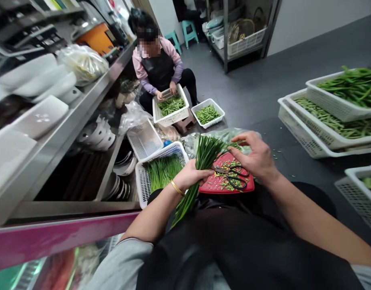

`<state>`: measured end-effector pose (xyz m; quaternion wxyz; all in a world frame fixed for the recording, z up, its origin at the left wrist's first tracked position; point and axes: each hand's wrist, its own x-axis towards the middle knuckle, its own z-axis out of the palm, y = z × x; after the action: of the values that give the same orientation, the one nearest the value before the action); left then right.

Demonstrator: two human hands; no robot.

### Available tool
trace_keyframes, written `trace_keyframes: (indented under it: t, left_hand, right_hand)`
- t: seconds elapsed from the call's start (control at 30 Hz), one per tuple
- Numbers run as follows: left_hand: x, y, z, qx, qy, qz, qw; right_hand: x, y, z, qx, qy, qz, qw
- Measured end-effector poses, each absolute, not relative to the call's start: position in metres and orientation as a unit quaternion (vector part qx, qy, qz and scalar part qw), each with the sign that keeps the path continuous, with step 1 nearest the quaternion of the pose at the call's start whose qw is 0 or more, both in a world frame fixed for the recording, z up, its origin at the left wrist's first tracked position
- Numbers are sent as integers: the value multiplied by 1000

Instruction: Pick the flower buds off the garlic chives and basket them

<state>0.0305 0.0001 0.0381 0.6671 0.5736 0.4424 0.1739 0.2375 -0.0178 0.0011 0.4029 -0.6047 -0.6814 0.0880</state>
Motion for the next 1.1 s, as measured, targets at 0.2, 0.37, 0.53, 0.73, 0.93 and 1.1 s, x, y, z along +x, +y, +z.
trace_keyframes:
  t: [0.2,0.37,0.53,0.73,0.93,1.1]
  left_hand:
    - [39,-5,39,576,416,159,686]
    - [35,-9,43,563,377,152,719]
    - [35,-12,45,570,316,143,744]
    - [37,-15,40,550,343,161,744]
    - [40,-18,42,590,355,164,707]
    - [39,-17,40,614,353,168,685]
  right_hand:
    - [232,-29,45,-458,-732,-61,501]
    - [242,-33,39,-424,-771,-95,465]
    - [251,-40,45,-394,-817,-103,409]
    - [252,-47,45,-403,-801,-87,435]
    - [247,-52,52,-439,-759,-7,481]
    - [247,-56,58,-426,-763,25,485]
